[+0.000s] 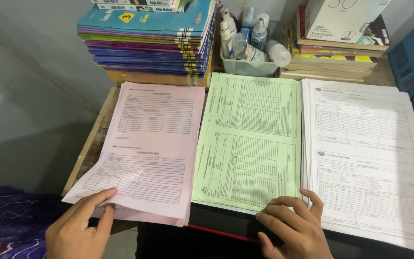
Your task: Sorting and organizing various stacks of printed forms on a desk.
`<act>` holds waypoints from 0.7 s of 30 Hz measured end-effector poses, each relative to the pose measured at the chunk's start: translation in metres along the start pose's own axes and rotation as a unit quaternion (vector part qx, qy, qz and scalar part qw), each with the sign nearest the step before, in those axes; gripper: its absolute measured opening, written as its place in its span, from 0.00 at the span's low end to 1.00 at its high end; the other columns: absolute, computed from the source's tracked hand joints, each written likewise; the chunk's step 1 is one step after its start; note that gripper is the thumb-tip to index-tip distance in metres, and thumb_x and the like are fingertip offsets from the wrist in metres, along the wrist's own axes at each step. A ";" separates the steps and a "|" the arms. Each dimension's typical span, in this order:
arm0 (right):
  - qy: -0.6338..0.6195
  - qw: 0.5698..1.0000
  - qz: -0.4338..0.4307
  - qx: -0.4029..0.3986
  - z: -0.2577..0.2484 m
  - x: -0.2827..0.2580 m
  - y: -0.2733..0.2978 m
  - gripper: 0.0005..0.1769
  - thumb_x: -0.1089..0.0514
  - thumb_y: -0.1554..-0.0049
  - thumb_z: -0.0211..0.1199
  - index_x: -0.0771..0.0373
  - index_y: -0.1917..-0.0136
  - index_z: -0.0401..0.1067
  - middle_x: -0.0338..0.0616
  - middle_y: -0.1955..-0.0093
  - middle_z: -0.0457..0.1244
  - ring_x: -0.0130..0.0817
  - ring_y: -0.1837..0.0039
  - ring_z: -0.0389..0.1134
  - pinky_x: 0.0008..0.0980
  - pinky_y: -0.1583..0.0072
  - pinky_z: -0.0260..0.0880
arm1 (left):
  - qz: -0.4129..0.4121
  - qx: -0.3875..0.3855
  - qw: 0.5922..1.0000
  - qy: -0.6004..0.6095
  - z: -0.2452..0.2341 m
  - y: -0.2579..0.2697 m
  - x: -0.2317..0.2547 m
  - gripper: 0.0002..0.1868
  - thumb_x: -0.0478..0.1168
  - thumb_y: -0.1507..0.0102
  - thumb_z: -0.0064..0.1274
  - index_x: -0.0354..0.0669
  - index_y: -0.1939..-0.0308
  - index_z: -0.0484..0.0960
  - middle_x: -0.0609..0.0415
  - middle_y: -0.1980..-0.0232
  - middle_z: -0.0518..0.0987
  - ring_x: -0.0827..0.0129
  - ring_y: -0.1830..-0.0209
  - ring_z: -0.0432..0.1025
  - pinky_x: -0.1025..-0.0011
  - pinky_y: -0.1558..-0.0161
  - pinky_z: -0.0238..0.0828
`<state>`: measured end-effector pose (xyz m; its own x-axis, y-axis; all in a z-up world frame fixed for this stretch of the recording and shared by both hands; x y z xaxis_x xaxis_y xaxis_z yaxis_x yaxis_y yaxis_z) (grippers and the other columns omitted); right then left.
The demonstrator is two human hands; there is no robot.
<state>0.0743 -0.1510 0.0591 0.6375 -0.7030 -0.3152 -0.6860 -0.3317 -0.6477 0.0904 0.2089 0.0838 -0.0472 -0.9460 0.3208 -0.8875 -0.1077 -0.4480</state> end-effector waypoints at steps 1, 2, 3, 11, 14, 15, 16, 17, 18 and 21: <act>0.000 1.000 0.003 0.002 0.000 0.000 0.000 0.12 0.44 0.44 0.59 0.49 0.60 0.76 0.26 0.59 0.67 0.28 0.52 0.68 0.52 0.31 0.47 | -0.006 -0.003 1.000 0.003 0.000 -0.001 0.001 0.14 0.30 0.39 0.60 0.53 0.54 0.89 0.64 0.54 0.87 0.76 0.54 0.80 0.76 0.54 0.75; 0.001 1.000 0.007 0.004 0.000 0.001 0.001 0.12 0.44 0.44 0.59 0.49 0.60 0.77 0.26 0.59 0.67 0.28 0.52 0.68 0.53 0.31 0.48 | -0.011 -0.007 1.000 0.006 0.000 -0.002 0.003 0.13 0.30 0.39 0.60 0.52 0.54 0.90 0.64 0.55 0.87 0.77 0.55 0.80 0.77 0.57 0.76; 0.002 1.000 0.008 0.004 -0.001 0.001 0.000 0.12 0.44 0.44 0.59 0.49 0.60 0.77 0.26 0.59 0.67 0.28 0.52 0.68 0.53 0.31 0.48 | -0.010 -0.008 1.000 0.007 0.002 -0.002 0.001 0.13 0.30 0.39 0.60 0.52 0.54 0.90 0.64 0.55 0.87 0.77 0.55 0.80 0.77 0.57 0.76; 0.000 1.000 -0.004 -0.002 0.001 0.001 0.003 0.11 0.44 0.44 0.60 0.50 0.59 0.77 0.27 0.58 0.67 0.28 0.52 0.68 0.53 0.32 0.49 | -0.048 -0.072 0.996 0.022 0.013 -0.003 -0.009 0.21 0.30 0.44 0.56 0.54 0.50 0.88 0.61 0.49 0.87 0.72 0.47 0.80 0.72 0.47 0.76; 0.003 1.000 -0.006 0.007 -0.001 0.000 0.001 0.11 0.45 0.44 0.60 0.50 0.60 0.77 0.27 0.59 0.67 0.28 0.53 0.68 0.53 0.32 0.49 | -0.033 -0.107 0.994 -0.020 0.024 0.003 -0.022 0.25 0.34 0.46 0.56 0.60 0.46 0.87 0.67 0.47 0.85 0.77 0.83 0.74 0.74 0.71 0.74; 0.004 1.000 -0.006 0.007 0.000 -0.001 0.001 0.11 0.45 0.44 0.60 0.50 0.60 0.77 0.27 0.59 0.67 0.28 0.53 0.68 0.53 0.32 0.49 | -0.032 -0.107 0.994 -0.020 0.024 0.003 -0.022 0.25 0.34 0.46 0.56 0.60 0.46 0.87 0.67 0.47 0.85 0.77 0.83 0.74 0.74 0.71 0.74; 0.009 1.000 -0.010 0.013 -0.001 -0.002 0.001 0.11 0.44 0.44 0.59 0.50 0.60 0.77 0.27 0.60 0.67 0.29 0.53 0.68 0.54 0.32 0.50 | -0.045 -0.128 0.990 -0.031 0.028 0.004 -0.025 0.29 0.38 0.51 0.57 0.64 0.44 0.84 0.70 0.44 0.84 0.74 0.87 0.74 0.73 0.71 0.76; 0.014 1.000 -0.014 0.019 -0.002 -0.003 0.001 0.12 0.44 0.43 0.59 0.50 0.60 0.77 0.27 0.60 0.67 0.29 0.53 0.68 0.55 0.32 0.50 | -0.059 -0.148 0.986 -0.043 0.032 0.006 -0.029 0.35 0.43 0.55 0.59 0.67 0.41 0.82 0.73 0.41 0.83 0.70 0.91 0.75 0.71 0.71 0.77; 0.016 1.000 -0.013 0.020 -0.002 -0.005 0.001 0.12 0.44 0.43 0.59 0.50 0.60 0.77 0.27 0.60 0.67 0.29 0.53 0.68 0.55 0.32 0.50 | -0.056 -0.148 0.986 -0.042 0.028 0.000 -0.024 0.35 0.43 0.55 0.59 0.67 0.41 0.82 0.73 0.41 0.83 0.70 0.91 0.75 0.71 0.71 0.77; 0.022 0.997 -0.024 0.066 -0.011 -0.016 0.012 0.10 0.49 0.44 0.60 0.50 0.64 0.76 0.26 0.63 0.68 0.28 0.56 0.70 0.56 0.34 0.54 | -0.126 -0.327 0.932 -0.097 0.045 0.006 -0.029 0.47 0.56 0.53 0.65 0.79 0.29 0.67 0.88 0.30 0.73 0.87 0.36 0.73 0.68 0.51 0.85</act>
<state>0.0520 -0.1514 0.0639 0.6499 -0.7169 -0.2526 -0.6010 -0.2812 -0.7482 0.1071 0.2215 0.0340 0.2269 -0.9604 0.1620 -0.9517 -0.1833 0.2462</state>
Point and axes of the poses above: each hand's wrist, its own y-axis away from the middle knuckle, its own z-axis out of the palm, x = y × z, the point moved 9 cm from there along -y, towards the middle knuckle
